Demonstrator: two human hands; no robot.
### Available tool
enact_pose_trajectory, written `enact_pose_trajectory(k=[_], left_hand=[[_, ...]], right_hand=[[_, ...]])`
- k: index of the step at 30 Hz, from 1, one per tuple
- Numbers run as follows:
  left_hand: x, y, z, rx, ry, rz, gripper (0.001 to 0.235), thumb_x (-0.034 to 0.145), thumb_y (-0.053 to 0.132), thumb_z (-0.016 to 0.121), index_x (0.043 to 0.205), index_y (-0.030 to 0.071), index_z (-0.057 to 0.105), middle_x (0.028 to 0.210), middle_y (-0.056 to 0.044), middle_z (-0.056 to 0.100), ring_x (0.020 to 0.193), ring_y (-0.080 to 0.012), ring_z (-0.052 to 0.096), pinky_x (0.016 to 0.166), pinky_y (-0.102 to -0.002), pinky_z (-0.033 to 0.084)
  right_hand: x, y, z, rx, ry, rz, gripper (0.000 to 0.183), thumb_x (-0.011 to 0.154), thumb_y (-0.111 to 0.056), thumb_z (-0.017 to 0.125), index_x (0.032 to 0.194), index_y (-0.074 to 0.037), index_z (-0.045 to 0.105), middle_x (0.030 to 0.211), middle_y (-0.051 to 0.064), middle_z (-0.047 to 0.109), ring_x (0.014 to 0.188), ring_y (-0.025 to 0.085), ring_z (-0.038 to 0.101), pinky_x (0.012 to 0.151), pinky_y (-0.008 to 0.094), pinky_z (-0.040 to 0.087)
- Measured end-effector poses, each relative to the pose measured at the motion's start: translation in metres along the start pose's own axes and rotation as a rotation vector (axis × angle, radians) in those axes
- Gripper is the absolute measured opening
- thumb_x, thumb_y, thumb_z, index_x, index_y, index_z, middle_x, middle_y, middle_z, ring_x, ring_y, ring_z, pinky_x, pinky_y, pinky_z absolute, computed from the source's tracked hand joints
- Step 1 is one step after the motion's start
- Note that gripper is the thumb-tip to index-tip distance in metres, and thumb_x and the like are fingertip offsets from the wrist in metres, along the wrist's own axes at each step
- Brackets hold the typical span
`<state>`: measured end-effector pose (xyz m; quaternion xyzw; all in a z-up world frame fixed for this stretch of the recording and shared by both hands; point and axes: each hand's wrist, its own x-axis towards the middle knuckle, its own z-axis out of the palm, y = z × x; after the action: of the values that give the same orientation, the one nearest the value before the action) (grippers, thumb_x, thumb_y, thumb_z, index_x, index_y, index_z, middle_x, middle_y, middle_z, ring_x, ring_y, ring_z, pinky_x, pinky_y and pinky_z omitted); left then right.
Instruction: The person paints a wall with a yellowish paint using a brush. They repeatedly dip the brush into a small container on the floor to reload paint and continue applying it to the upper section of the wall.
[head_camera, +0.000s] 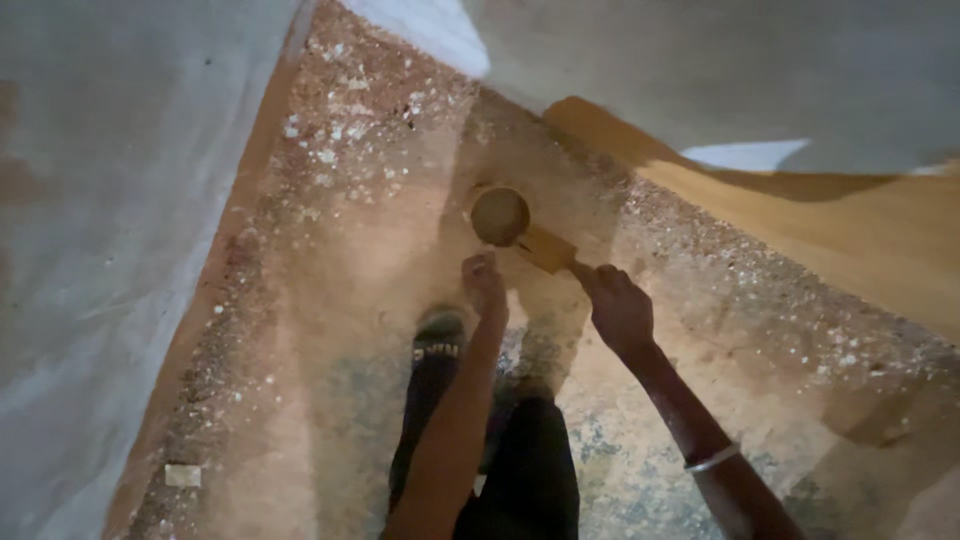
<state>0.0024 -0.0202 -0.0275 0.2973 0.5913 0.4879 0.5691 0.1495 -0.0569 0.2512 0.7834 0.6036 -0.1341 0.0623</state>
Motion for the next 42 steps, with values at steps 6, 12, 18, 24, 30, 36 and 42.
enact_pose_trajectory(k=[6,12,18,24,30,36,42], left_hand=[[-0.001,0.004,0.004,0.293,0.082,-0.240,0.019,0.096,0.024,0.076,0.101,0.009,0.065,0.075,-0.006,0.060,0.063,-0.0115,0.054,0.054,-0.028,0.044],[-0.002,0.004,0.000,0.063,0.054,-0.311,0.012,0.093,0.018,0.068,0.102,0.012,0.065,0.078,0.001,0.065,0.057,-0.0092,0.053,0.048,-0.026,0.041],[-0.002,0.000,0.012,0.106,0.081,-0.124,0.008,0.099,0.018,0.068,0.101,0.010,0.067,0.082,0.003,0.066,0.065,-0.0061,0.057,0.055,-0.023,0.045],[-0.013,-0.009,0.005,-0.091,0.098,-0.302,0.020,0.094,0.027,0.075,0.100,0.013,0.062,0.071,0.002,0.055,0.054,-0.0077,0.049,0.047,-0.026,0.038],[-0.011,-0.005,0.008,0.094,0.124,-0.341,0.020,0.099,0.027,0.075,0.099,0.012,0.062,0.073,0.001,0.052,0.057,-0.0091,0.048,0.049,-0.027,0.040],[0.003,-0.002,0.021,-0.412,0.065,-0.287,0.015,0.096,0.019,0.065,0.108,0.010,0.063,0.092,-0.001,0.067,0.073,-0.0107,0.060,0.057,-0.026,0.048],[-0.016,-0.008,0.012,0.064,0.100,-0.225,0.015,0.104,0.019,0.059,0.113,0.009,0.064,0.089,-0.004,0.068,0.070,-0.0123,0.058,0.059,-0.026,0.048]], right_hand=[[0.021,-0.017,0.007,0.604,-0.076,0.151,0.039,0.103,-0.027,0.050,0.141,-0.027,0.059,0.111,0.009,0.067,0.099,0.033,0.064,0.084,0.045,0.053],[0.017,-0.005,0.039,0.550,-0.084,0.263,0.035,0.107,-0.034,0.048,0.138,-0.026,0.061,0.121,0.006,0.069,0.110,0.030,0.065,0.093,0.042,0.052],[-0.006,0.018,0.030,0.611,0.070,0.213,0.034,0.106,-0.031,0.050,0.135,-0.019,0.065,0.130,0.007,0.069,0.115,0.029,0.065,0.098,0.040,0.052],[0.026,-0.009,0.030,0.633,-0.023,0.260,0.032,0.106,-0.031,0.052,0.134,-0.023,0.065,0.114,0.009,0.070,0.105,0.030,0.068,0.090,0.041,0.054],[0.022,-0.009,0.030,0.470,-0.049,0.364,0.031,0.103,-0.033,0.053,0.130,-0.028,0.067,0.108,0.006,0.070,0.099,0.030,0.068,0.081,0.043,0.055],[0.017,0.003,0.021,0.539,0.216,0.199,0.033,0.098,-0.028,0.063,0.131,-0.023,0.063,0.112,0.006,0.066,0.098,0.030,0.069,0.082,0.041,0.058],[0.033,-0.012,0.044,0.282,0.192,0.139,0.040,0.097,-0.013,0.066,0.133,-0.029,0.064,0.111,0.007,0.062,0.081,0.029,0.068,0.065,0.045,0.057]])
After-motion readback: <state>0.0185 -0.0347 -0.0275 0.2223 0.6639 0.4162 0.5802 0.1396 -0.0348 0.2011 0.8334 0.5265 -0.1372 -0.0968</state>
